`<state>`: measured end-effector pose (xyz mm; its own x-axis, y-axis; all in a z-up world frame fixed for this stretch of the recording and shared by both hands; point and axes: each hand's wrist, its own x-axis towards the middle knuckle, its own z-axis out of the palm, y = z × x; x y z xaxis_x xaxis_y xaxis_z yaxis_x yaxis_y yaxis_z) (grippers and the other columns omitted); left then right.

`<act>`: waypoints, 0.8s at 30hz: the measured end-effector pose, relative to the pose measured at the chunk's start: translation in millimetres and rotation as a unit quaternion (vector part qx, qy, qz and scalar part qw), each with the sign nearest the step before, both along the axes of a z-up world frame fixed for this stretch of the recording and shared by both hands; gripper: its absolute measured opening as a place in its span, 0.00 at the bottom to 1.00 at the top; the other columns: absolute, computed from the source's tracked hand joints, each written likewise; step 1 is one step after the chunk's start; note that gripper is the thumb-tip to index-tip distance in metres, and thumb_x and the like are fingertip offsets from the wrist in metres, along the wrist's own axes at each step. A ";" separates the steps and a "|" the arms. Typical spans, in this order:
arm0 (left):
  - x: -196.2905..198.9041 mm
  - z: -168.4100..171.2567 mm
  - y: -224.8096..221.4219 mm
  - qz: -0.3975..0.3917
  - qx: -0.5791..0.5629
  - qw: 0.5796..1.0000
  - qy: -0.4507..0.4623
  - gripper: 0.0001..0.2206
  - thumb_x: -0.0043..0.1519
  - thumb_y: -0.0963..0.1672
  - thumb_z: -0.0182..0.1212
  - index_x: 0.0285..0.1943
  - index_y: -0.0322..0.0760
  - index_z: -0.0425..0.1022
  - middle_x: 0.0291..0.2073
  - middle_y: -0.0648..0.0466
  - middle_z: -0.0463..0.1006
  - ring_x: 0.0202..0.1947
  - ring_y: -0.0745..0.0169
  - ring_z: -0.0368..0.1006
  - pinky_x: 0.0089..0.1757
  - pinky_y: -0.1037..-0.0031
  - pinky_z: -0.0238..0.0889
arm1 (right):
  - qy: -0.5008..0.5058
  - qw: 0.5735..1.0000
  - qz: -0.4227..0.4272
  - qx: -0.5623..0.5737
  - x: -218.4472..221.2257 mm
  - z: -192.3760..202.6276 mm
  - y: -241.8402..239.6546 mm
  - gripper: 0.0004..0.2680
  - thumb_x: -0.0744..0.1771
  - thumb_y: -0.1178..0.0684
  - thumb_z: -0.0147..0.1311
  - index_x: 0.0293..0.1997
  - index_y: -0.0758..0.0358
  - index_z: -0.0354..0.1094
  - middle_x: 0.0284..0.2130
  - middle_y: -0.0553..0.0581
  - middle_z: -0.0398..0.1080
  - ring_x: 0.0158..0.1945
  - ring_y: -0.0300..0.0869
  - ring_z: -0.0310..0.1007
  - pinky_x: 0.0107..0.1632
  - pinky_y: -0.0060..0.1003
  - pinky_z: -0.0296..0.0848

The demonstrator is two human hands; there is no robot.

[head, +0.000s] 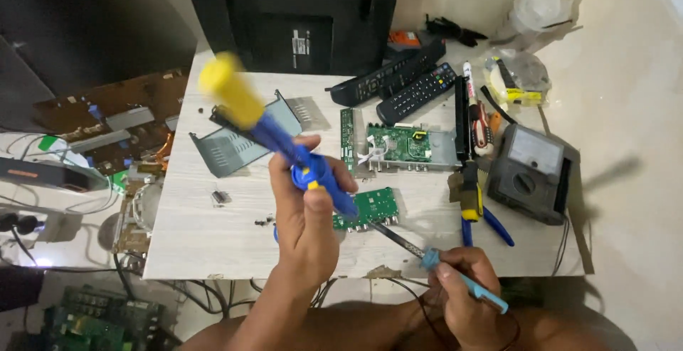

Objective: Desoldering electronic components from a circuit board using a soldering iron and a desoldering pump.

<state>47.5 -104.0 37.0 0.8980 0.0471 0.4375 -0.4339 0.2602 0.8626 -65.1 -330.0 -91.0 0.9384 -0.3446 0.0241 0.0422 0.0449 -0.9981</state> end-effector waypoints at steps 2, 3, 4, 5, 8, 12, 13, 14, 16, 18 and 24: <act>1.6 -12.2 -1.6 0.016 -0.009 1.000 0.009 0.28 0.72 0.59 0.41 0.72 0.40 0.51 0.37 0.52 0.69 0.38 0.64 0.68 0.41 0.70 0.63 | -0.015 1.000 0.002 0.025 4.3 -6.1 -1.9 0.05 0.66 0.61 0.51 0.43 0.71 0.64 0.29 0.62 0.71 0.29 0.42 0.67 0.33 0.36 0.70; 2.1 -19.2 -2.8 0.031 -0.016 0.999 0.018 0.30 0.72 0.61 0.40 0.72 0.41 0.51 0.35 0.53 0.69 0.34 0.66 0.67 0.38 0.72 0.63 | -0.030 0.998 0.004 0.052 5.4 -9.9 -2.8 0.04 0.66 0.61 0.51 0.42 0.70 0.64 0.32 0.63 0.70 0.31 0.42 0.67 0.36 0.37 0.70; 3.8 -21.6 -2.2 0.031 -0.016 0.999 0.023 0.30 0.72 0.61 0.40 0.72 0.41 0.51 0.35 0.53 0.69 0.34 0.66 0.67 0.38 0.72 0.63 | -0.026 0.998 0.004 0.052 6.2 -9.3 -3.3 0.04 0.66 0.61 0.51 0.42 0.70 0.64 0.32 0.63 0.70 0.31 0.42 0.67 0.36 0.37 0.70; 5.1 -23.6 -1.6 0.030 -0.019 0.999 0.005 0.31 0.72 0.62 0.41 0.72 0.41 0.51 0.36 0.53 0.69 0.34 0.66 0.68 0.39 0.72 0.63 | -0.024 0.999 0.013 0.036 6.6 -8.4 -3.9 0.04 0.66 0.61 0.52 0.42 0.70 0.65 0.32 0.63 0.71 0.31 0.42 0.68 0.37 0.37 0.71; 10.9 -26.5 0.0 0.032 -0.013 0.999 -0.011 0.32 0.71 0.63 0.42 0.71 0.42 0.51 0.37 0.54 0.68 0.34 0.66 0.68 0.38 0.72 0.63 | -0.034 0.999 0.020 0.037 12.0 -8.2 -0.5 0.03 0.65 0.63 0.51 0.40 0.69 0.65 0.31 0.63 0.72 0.30 0.42 0.68 0.36 0.36 0.72; 11.9 -32.9 -1.2 0.026 -0.030 0.999 0.009 0.33 0.71 0.62 0.45 0.72 0.39 0.50 0.37 0.52 0.69 0.35 0.65 0.67 0.39 0.72 0.62 | -0.052 0.994 0.019 0.098 10.9 -20.0 -2.3 0.05 0.64 0.65 0.53 0.40 0.68 0.64 0.34 0.63 0.70 0.32 0.43 0.66 0.38 0.37 0.71; 12.1 -32.6 -1.7 0.028 -0.031 0.999 0.009 0.33 0.71 0.62 0.45 0.72 0.39 0.50 0.37 0.52 0.69 0.35 0.65 0.67 0.39 0.72 0.62 | -0.051 0.994 0.022 0.097 11.7 -18.6 -1.9 0.05 0.64 0.65 0.53 0.40 0.68 0.64 0.34 0.63 0.70 0.32 0.43 0.66 0.38 0.37 0.71; 11.9 -32.1 -1.8 0.029 -0.015 0.999 0.007 0.32 0.71 0.62 0.44 0.72 0.39 0.50 0.36 0.52 0.69 0.34 0.66 0.67 0.39 0.73 0.62 | -0.050 0.995 0.016 0.089 11.2 -17.6 -0.2 0.04 0.64 0.65 0.52 0.40 0.69 0.64 0.34 0.64 0.70 0.32 0.43 0.66 0.38 0.37 0.71; 11.6 -32.9 -3.9 0.029 0.002 1.000 0.006 0.31 0.72 0.62 0.43 0.72 0.39 0.50 0.35 0.52 0.70 0.33 0.66 0.67 0.39 0.73 0.62 | -0.046 0.995 0.010 0.083 10.8 -15.8 1.1 0.04 0.64 0.65 0.52 0.40 0.69 0.64 0.34 0.65 0.70 0.32 0.43 0.66 0.37 0.36 0.71; 12.0 -35.1 -7.8 0.010 -0.029 1.000 0.007 0.32 0.71 0.61 0.47 0.71 0.39 0.50 0.37 0.52 0.69 0.35 0.65 0.67 0.39 0.72 0.61 | -0.032 0.998 0.012 0.057 11.4 -13.6 0.7 0.03 0.65 0.64 0.52 0.40 0.69 0.64 0.35 0.66 0.72 0.31 0.43 0.68 0.37 0.36 0.72; 9.8 -36.3 -12.0 0.004 -0.004 1.000 -0.010 0.31 0.73 0.60 0.47 0.71 0.38 0.50 0.38 0.53 0.69 0.37 0.66 0.67 0.41 0.72 0.61 | -0.050 0.998 0.024 0.028 14.0 -11.2 1.3 0.03 0.65 0.62 0.54 0.39 0.67 0.64 0.34 0.64 0.72 0.30 0.40 0.68 0.36 0.35 0.72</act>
<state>57.4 -116.0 0.6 0.8884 0.0587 0.4552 -0.4536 0.2633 0.8514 -51.1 -328.7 -102.1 0.9477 -0.3031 0.1003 0.1379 0.1053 -0.9848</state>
